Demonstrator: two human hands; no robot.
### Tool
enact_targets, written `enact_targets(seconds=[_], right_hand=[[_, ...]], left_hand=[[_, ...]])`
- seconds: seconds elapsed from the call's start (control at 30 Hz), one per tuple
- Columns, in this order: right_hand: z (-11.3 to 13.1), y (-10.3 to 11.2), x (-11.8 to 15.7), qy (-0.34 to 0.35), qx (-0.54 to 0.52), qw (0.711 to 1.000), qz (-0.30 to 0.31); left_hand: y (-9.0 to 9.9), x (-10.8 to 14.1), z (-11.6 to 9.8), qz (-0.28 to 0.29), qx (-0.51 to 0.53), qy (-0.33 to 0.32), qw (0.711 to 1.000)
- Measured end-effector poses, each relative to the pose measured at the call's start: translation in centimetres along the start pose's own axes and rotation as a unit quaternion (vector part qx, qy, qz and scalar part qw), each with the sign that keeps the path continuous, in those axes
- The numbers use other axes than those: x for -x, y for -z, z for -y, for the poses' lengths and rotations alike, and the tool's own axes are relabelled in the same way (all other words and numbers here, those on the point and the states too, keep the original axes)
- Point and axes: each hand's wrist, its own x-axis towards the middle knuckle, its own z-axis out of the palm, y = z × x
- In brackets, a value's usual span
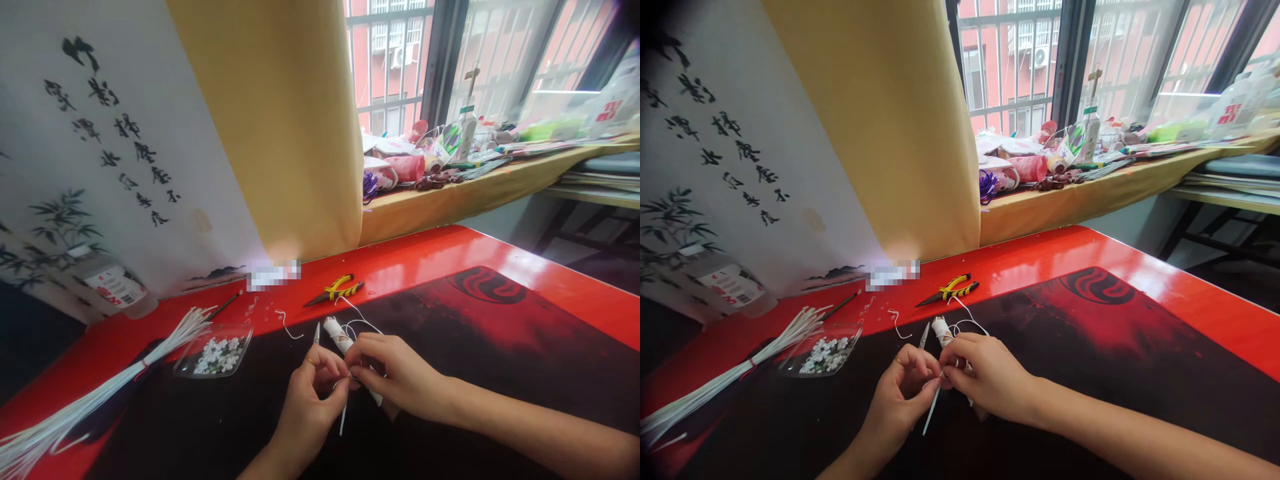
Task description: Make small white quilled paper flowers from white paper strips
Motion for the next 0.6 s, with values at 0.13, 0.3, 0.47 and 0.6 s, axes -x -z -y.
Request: enact_targets(seconds=[0.13, 0.3, 0.47, 0.6], right_hand=[[-0.09, -0.09, 0.06, 0.000, 0.004, 1.000, -0.003], [-0.05, -0.09, 0.06, 0.009, -0.014, 1.000, -0.009], [0.22, 0.16, -0.21, -0.034, -0.082, 0.996, 0.015], [0.20, 0.27, -0.33, -0.059, -0.111, 0.992, 0.014]], left_hand=[[0.05, 0.30, 0.26, 0.011, -0.048, -0.011, 0.999], [0.23, 0.18, -0.06, 0.011, -0.071, -0.006, 0.997], [0.05, -0.02, -0.45, -0.021, -0.094, -0.005, 0.995], [-0.11, 0.07, -0.20, -0.037, -0.078, -0.015, 0.996]])
